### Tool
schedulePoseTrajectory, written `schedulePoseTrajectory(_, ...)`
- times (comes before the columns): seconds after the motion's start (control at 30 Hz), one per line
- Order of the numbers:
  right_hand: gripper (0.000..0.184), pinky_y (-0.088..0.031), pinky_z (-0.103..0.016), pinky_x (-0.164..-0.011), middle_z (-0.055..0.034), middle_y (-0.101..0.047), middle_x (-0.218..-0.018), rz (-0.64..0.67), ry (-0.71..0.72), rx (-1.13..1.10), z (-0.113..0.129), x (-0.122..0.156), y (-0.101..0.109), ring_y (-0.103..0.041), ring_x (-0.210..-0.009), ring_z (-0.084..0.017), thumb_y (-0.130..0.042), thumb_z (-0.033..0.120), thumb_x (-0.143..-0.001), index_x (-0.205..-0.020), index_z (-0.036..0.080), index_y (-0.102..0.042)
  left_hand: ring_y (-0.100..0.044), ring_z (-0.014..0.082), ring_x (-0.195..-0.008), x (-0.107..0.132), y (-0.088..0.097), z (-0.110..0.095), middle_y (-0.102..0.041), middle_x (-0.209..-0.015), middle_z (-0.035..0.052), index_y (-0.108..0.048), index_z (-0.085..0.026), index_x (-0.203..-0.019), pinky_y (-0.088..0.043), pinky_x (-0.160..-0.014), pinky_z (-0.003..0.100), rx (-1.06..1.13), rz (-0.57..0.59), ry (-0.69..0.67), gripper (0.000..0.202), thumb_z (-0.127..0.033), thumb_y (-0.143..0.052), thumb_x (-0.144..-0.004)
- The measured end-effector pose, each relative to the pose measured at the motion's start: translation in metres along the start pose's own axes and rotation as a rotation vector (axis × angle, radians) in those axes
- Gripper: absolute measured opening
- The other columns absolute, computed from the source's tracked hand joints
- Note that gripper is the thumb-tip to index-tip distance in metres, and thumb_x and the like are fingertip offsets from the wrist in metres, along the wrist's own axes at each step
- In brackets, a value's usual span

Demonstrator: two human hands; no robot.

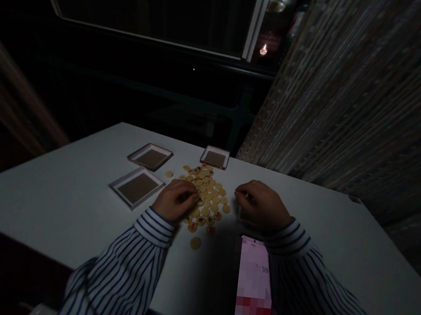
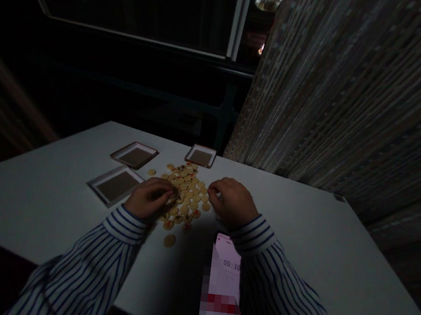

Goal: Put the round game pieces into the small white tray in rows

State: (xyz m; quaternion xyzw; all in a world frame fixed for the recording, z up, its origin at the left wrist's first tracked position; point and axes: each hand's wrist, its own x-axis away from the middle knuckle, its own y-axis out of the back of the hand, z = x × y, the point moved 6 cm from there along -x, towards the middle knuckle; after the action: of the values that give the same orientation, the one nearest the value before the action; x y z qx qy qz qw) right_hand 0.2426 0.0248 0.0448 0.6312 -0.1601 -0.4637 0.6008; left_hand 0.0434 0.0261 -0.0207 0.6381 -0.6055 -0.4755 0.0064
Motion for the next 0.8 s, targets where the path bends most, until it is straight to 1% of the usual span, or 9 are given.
schedulePoseTrajectory(0.2,0.020,-0.038,-0.025,-0.070,-0.0043,-0.063,-0.080,0.166,0.011,0.047,0.004,-0.008,-0.028,-0.054,-0.077,-0.015,-0.045,0.026,-0.082,-0.086,0.017,-0.063,-0.056,0.0175,-0.093,0.002,-0.008,-0.003,-0.064,-0.097,0.0070,-0.064,-0.019,-0.081,-0.042,-0.087,0.035,-0.037,0.089,-0.062,0.013,-0.026,-0.054,-0.075)
schedulePoseTrajectory(0.37,0.024,-0.037,-0.025,-0.063,-0.0051,-0.064,-0.085,0.388,0.068,0.155,0.004,-0.002,-0.056,-0.057,-0.076,-0.015,-0.041,0.029,-0.084,-0.089,0.020,-0.062,-0.053,0.0200,-0.100,0.006,-0.019,-0.010,-0.062,-0.104,0.0064,-0.065,-0.020,-0.083,-0.040,-0.089,0.039,-0.059,0.197,-0.155,0.015,-0.026,-0.056,-0.073)
schedulePoseTrajectory(0.5,0.025,-0.035,-0.025,-0.058,-0.0043,-0.065,-0.088,0.510,0.135,0.169,0.003,0.006,-0.072,-0.058,-0.076,-0.016,-0.041,0.033,-0.084,-0.094,0.023,-0.062,-0.048,0.0221,-0.108,0.011,-0.030,-0.015,-0.059,-0.112,0.0064,-0.065,-0.021,-0.091,-0.037,-0.093,0.041,-0.097,0.301,-0.198,0.023,-0.024,-0.059,-0.070)
schedulePoseTrajectory(0.63,0.024,-0.036,-0.025,-0.061,-0.0036,-0.065,-0.090,0.526,0.178,0.113,0.003,0.010,-0.080,-0.059,-0.078,-0.015,-0.043,0.029,-0.083,-0.097,0.024,-0.062,-0.041,0.0253,-0.115,0.014,-0.038,-0.016,-0.055,-0.119,0.0065,-0.065,-0.022,-0.096,-0.034,-0.095,0.045,-0.159,0.364,-0.192,0.029,-0.025,-0.060,-0.068)
schedulePoseTrajectory(0.8,0.021,-0.037,-0.024,-0.061,-0.0050,-0.064,-0.089,0.553,0.160,0.090,0.008,0.009,-0.080,-0.058,-0.077,-0.015,-0.047,0.024,-0.080,-0.094,0.021,-0.063,-0.038,0.0269,-0.118,0.017,-0.043,-0.014,-0.053,-0.122,0.0064,-0.064,-0.023,-0.098,-0.033,-0.096,0.046,-0.196,0.391,-0.188,0.031,-0.028,-0.061,-0.068)
